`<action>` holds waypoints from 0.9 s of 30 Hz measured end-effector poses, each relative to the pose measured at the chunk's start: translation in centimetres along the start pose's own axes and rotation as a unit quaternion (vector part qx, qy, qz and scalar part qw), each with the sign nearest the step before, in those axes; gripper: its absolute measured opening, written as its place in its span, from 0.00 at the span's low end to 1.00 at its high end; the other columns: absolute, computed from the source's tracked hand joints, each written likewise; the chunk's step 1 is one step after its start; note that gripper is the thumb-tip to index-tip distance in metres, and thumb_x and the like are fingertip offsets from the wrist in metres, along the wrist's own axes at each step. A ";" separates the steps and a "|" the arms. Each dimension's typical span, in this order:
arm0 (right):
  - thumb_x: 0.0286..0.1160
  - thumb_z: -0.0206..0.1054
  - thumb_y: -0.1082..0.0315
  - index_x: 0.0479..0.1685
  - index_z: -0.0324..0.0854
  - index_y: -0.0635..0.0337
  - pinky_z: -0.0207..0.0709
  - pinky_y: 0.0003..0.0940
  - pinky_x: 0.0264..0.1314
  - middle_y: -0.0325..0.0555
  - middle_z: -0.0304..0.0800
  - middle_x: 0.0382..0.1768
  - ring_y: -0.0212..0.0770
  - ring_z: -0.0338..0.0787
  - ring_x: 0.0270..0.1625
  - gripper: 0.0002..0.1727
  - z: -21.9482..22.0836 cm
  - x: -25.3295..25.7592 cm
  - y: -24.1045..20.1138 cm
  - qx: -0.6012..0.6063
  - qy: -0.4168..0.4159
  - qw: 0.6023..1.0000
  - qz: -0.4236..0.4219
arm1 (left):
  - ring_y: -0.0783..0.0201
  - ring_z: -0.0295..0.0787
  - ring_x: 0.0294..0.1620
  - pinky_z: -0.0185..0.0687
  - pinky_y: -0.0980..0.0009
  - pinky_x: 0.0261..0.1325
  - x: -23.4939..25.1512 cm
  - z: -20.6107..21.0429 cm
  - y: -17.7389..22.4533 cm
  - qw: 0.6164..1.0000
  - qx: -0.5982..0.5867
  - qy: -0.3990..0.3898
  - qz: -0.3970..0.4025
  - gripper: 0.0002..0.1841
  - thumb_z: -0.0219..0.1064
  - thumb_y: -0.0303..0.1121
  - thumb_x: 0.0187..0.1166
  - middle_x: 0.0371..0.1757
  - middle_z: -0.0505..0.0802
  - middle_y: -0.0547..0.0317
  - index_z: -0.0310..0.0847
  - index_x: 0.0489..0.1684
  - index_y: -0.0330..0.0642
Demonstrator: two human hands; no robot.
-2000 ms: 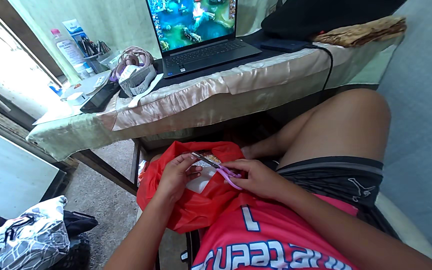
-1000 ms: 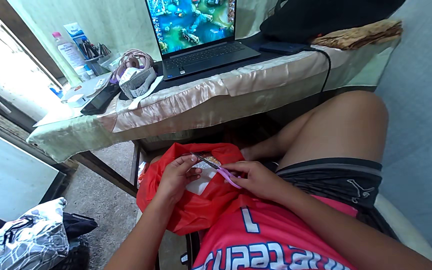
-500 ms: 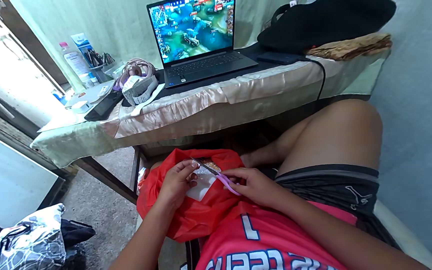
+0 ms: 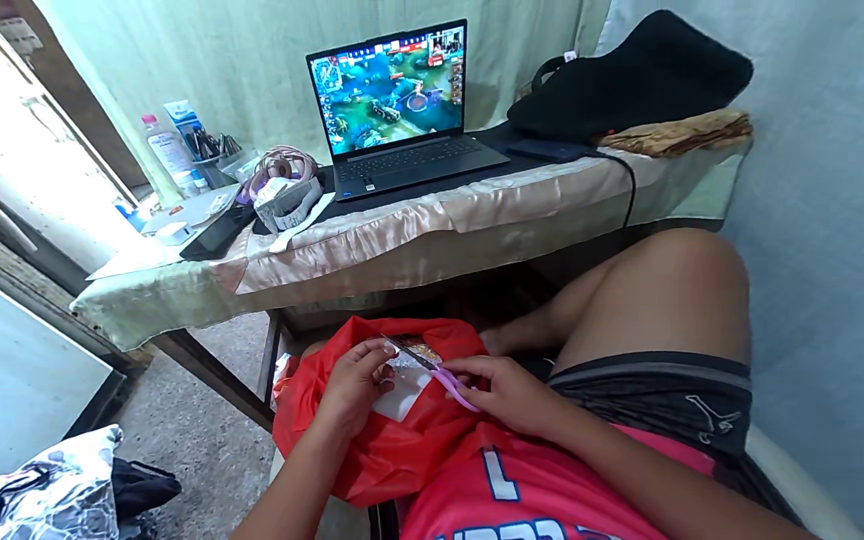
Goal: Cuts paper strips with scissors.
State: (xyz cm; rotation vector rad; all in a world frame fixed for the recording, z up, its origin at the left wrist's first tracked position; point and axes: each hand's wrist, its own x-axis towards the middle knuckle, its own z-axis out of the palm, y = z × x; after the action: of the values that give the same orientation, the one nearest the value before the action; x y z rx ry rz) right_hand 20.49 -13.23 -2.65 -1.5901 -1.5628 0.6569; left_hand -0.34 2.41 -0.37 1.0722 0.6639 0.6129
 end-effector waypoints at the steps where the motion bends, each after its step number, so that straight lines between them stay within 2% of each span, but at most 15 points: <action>1: 0.80 0.70 0.58 0.70 0.86 0.47 0.84 0.23 0.60 0.34 0.93 0.54 0.24 0.90 0.51 0.21 0.0 0.0 0.0 0.000 0.001 1.000 -0.001 | 0.65 0.84 0.28 0.84 0.69 0.32 0.0 0.0 0.0 1.000 -0.002 0.000 0.000 0.07 0.64 0.29 0.84 0.37 0.90 0.53 0.85 0.51 0.38; 9: 0.80 0.70 0.59 0.70 0.86 0.47 0.85 0.24 0.59 0.34 0.93 0.53 0.25 0.91 0.51 0.20 0.0 0.0 0.1 0.007 0.000 1.000 -0.008 | 0.65 0.83 0.27 0.84 0.69 0.32 0.1 0.0 0.0 1.000 -0.007 -0.002 0.004 0.06 0.63 0.28 0.84 0.35 0.90 0.53 0.84 0.49 0.38; 27: 0.80 0.70 0.58 0.70 0.86 0.47 0.85 0.23 0.58 0.34 0.93 0.52 0.24 0.90 0.50 0.20 0.1 0.0 0.2 0.005 0.000 1.000 -0.007 | 0.64 0.85 0.29 0.84 0.68 0.33 0.1 0.0 0.0 1.000 -0.010 0.000 0.004 0.07 0.63 0.29 0.85 0.38 0.91 0.52 0.85 0.51 0.38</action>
State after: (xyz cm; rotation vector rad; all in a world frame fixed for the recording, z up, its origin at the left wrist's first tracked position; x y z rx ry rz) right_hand 20.56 -13.19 -2.86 -1.5702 -1.5675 0.6561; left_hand -0.29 2.47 -0.40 1.0576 0.6523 0.6246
